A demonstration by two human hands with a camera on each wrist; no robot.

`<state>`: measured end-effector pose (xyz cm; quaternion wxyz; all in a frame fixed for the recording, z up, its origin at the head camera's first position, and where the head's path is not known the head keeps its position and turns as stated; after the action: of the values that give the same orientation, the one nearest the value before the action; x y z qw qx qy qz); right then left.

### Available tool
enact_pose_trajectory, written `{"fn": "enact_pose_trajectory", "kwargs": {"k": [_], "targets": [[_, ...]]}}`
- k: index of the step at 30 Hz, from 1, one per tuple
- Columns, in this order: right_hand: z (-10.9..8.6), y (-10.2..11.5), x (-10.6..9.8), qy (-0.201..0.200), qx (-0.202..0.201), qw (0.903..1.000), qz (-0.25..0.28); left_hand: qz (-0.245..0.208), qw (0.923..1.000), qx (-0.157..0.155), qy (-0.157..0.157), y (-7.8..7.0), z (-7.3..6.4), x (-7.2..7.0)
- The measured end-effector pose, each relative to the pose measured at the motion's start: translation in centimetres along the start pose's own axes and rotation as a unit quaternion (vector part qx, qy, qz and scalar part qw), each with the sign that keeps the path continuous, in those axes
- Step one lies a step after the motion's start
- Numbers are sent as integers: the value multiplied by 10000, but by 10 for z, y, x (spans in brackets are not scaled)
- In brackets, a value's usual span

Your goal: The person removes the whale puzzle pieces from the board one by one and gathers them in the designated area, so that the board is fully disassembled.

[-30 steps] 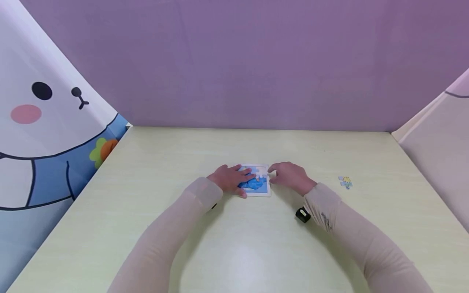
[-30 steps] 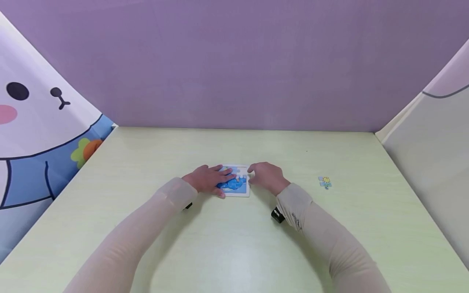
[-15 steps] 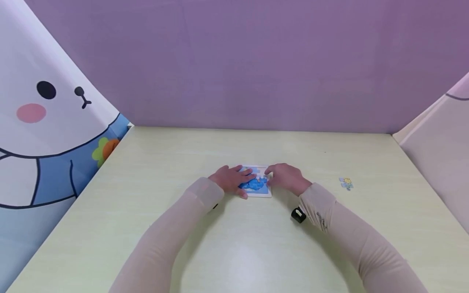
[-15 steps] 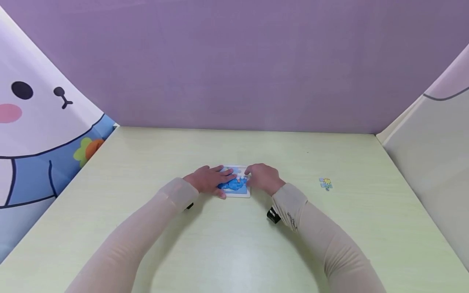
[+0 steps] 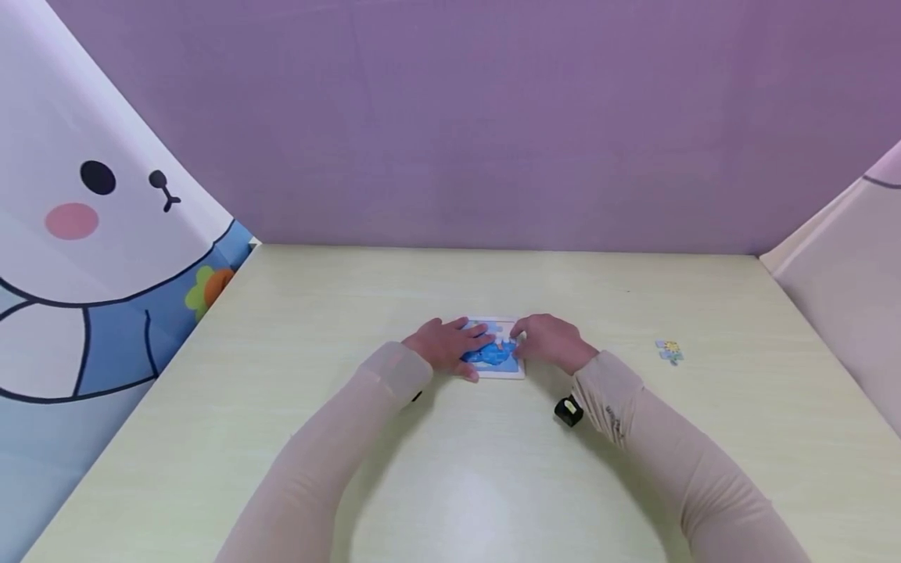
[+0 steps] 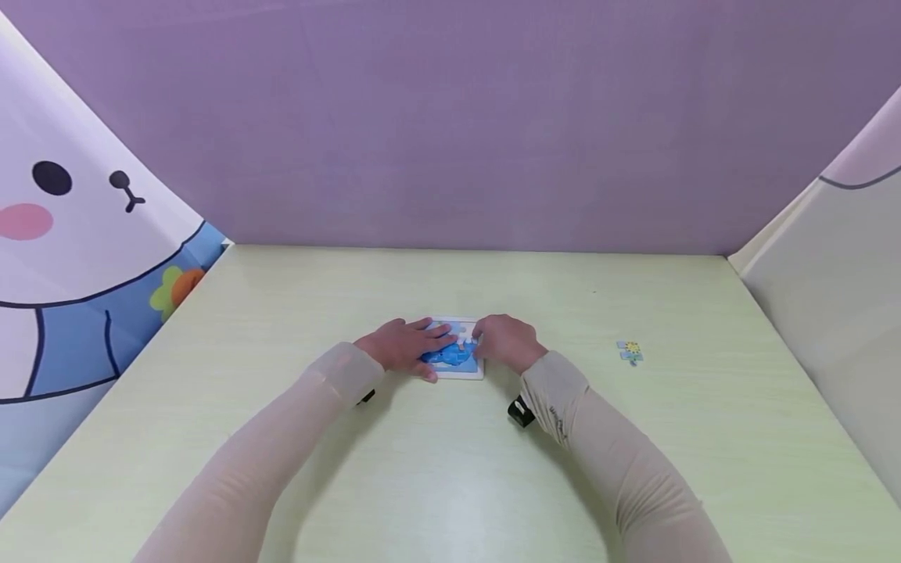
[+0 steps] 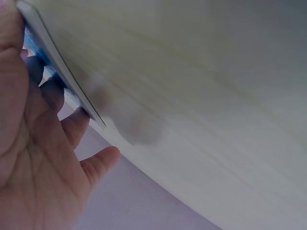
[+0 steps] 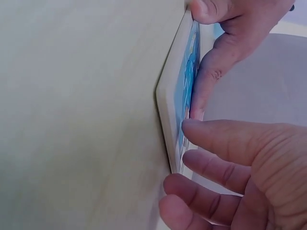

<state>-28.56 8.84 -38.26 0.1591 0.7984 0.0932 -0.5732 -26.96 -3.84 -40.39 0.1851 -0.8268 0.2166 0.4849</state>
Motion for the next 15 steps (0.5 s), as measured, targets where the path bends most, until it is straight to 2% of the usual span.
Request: {"fn": "enact_pose_trajectory", "kwargs": {"k": [15], "targets": [[6,-1,5,246,160,9995,-75,-4,10000,-74,-38,-2,-4,-3]]}}
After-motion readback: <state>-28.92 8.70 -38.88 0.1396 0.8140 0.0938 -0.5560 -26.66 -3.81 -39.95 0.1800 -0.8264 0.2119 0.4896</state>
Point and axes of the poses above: each hand's wrist, its own z-axis towards the middle knuckle, its own x-axis out of the palm, y = z × x, the point moved 8 cm from there along z, towards the middle knuckle, and after that the axes turned 14 degrees about -z, right-handed, at the moved point
